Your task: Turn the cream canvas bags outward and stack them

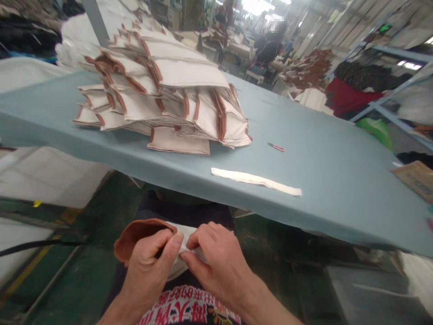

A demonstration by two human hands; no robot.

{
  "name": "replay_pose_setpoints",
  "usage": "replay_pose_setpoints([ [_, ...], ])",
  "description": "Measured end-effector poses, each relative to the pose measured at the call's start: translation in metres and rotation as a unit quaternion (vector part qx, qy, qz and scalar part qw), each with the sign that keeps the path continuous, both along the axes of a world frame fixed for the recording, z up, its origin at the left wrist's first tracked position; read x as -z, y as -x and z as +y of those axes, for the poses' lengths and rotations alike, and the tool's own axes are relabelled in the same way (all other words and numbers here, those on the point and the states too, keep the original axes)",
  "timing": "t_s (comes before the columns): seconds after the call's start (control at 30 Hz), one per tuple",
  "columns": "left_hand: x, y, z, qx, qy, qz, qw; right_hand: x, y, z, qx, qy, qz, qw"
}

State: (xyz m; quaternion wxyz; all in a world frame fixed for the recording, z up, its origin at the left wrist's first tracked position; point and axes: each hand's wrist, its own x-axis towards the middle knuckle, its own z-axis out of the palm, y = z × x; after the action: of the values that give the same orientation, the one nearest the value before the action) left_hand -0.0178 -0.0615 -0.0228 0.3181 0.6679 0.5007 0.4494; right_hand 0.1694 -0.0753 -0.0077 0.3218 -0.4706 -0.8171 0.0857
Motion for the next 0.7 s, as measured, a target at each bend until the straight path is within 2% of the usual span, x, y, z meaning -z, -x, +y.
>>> replay_pose_setpoints([
  [0.13, -0.008, -0.013, 0.004, -0.001, -0.066, 0.011, 0.998, -0.008, -0.004, 0.006, -0.028, -0.05, -0.004, 0.998],
  [0.3, -0.005, -0.017, 0.003, -0.003, -0.158, 0.051, 0.986, -0.014, -0.005, 0.014, -0.062, -0.116, -0.05, 0.99],
  [0.4, -0.01, -0.015, 0.002, 0.029, -0.226, 0.055, 0.972, -0.018, -0.011, 0.015, -0.111, -0.107, -0.027, 0.988],
  [0.57, -0.021, -0.021, 0.001, 0.08, -0.29, 0.079, 0.951, -0.018, -0.027, 0.011, -0.134, -0.062, 0.011, 0.989],
  [0.7, -0.012, -0.037, -0.002, 0.094, -0.342, 0.148, 0.923, -0.002, -0.044, -0.001, -0.126, -0.045, 0.085, 0.987],
])
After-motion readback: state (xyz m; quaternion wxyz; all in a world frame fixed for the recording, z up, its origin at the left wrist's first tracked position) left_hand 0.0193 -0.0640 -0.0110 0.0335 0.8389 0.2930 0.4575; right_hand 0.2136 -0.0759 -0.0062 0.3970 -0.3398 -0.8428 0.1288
